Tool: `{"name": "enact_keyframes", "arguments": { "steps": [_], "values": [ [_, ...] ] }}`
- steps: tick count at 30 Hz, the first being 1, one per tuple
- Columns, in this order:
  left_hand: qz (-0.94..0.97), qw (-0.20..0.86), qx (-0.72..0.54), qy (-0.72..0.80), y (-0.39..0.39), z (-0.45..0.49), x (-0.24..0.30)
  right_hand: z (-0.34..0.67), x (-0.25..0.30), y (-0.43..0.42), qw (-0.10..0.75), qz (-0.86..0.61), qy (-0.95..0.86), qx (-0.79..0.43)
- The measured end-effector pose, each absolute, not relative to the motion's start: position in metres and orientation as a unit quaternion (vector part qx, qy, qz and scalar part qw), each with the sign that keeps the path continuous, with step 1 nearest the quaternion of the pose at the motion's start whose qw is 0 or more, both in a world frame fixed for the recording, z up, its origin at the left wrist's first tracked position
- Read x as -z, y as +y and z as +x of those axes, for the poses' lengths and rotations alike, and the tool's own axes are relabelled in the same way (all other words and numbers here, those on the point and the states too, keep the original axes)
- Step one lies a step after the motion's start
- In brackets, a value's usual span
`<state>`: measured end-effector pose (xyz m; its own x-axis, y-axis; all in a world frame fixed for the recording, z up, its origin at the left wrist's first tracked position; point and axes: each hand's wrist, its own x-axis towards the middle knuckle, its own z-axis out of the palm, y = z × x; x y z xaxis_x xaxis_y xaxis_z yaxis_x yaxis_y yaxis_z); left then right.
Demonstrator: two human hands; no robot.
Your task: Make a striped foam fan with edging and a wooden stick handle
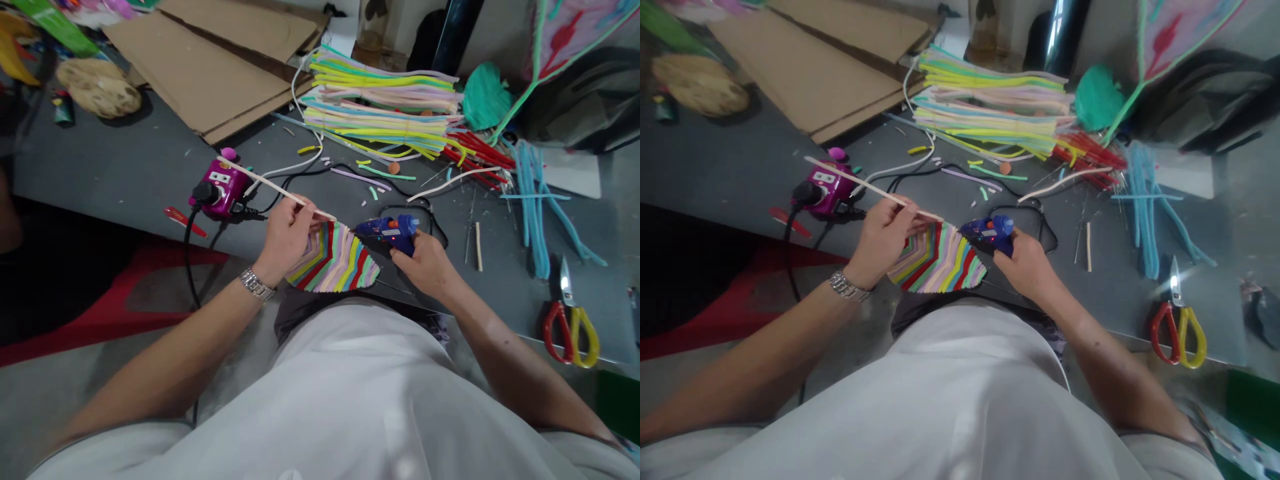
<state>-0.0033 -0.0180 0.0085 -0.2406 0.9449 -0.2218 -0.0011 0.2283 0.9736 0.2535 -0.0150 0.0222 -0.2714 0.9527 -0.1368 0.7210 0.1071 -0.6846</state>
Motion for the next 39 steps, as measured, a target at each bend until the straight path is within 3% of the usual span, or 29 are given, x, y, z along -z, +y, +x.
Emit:
{"name": "enact_keyframes", "arguments": {
  "steps": [39],
  "values": [
    [0.384, 0.477, -0.490, 0.620, -0.019, -0.003, -0.007, 0.263, -0.027, -0.022, 0.171, -0.575, -0.729, -0.330]
  ]
}}
